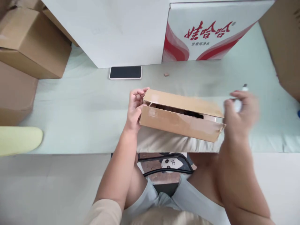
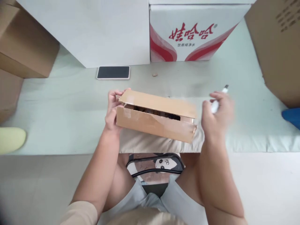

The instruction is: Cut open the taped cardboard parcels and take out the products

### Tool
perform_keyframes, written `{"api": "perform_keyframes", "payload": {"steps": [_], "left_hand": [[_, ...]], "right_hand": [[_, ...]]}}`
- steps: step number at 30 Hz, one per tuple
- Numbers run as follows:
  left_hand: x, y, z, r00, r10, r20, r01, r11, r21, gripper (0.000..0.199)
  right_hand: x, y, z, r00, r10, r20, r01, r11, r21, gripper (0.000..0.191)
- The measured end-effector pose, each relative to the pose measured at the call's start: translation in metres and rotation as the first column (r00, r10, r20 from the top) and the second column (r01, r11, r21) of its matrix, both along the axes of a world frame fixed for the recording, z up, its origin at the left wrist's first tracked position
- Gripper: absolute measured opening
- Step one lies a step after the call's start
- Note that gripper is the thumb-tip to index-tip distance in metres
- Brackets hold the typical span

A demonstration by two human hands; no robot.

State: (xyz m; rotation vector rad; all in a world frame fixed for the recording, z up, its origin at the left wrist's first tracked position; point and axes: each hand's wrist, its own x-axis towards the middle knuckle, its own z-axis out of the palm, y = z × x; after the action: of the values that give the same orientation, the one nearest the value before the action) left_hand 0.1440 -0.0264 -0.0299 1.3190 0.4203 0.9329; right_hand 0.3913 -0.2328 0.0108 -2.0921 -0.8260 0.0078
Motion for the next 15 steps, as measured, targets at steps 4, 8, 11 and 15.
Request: {"api": "perform_keyframes", "payload": {"steps": [4,8,11,15], "left_hand": [[0.002,0.006,-0.001,0.999,0.034,-0.035,-0.032,0.998,0.053,0.051],[0.001,0.009,0.009,0.989,0.121,-0.081,-0.112,0.988,0.11,0.053],[-0.003,0.01,0.018,0.979,0.199,-0.048,-0.186,0.962,0.199,0.056],[-0.009,0.007,0.025,0.986,0.139,-0.087,-0.099,0.927,0.361,0.05]], "right_hand": [[0.021,0.004,-0.035,0.995,-0.09,-0.035,0.085,0.99,-0.113,0.021],[0.015,0.004,-0.039,0.996,-0.077,-0.041,0.07,0.985,-0.158,0.019],[0.001,0.001,-0.02,0.992,-0.111,-0.061,0.118,0.985,0.122,0.021],[-0.021,-0.003,0.006,0.991,0.135,0.002,-0.115,0.831,0.544,0.038]]}}
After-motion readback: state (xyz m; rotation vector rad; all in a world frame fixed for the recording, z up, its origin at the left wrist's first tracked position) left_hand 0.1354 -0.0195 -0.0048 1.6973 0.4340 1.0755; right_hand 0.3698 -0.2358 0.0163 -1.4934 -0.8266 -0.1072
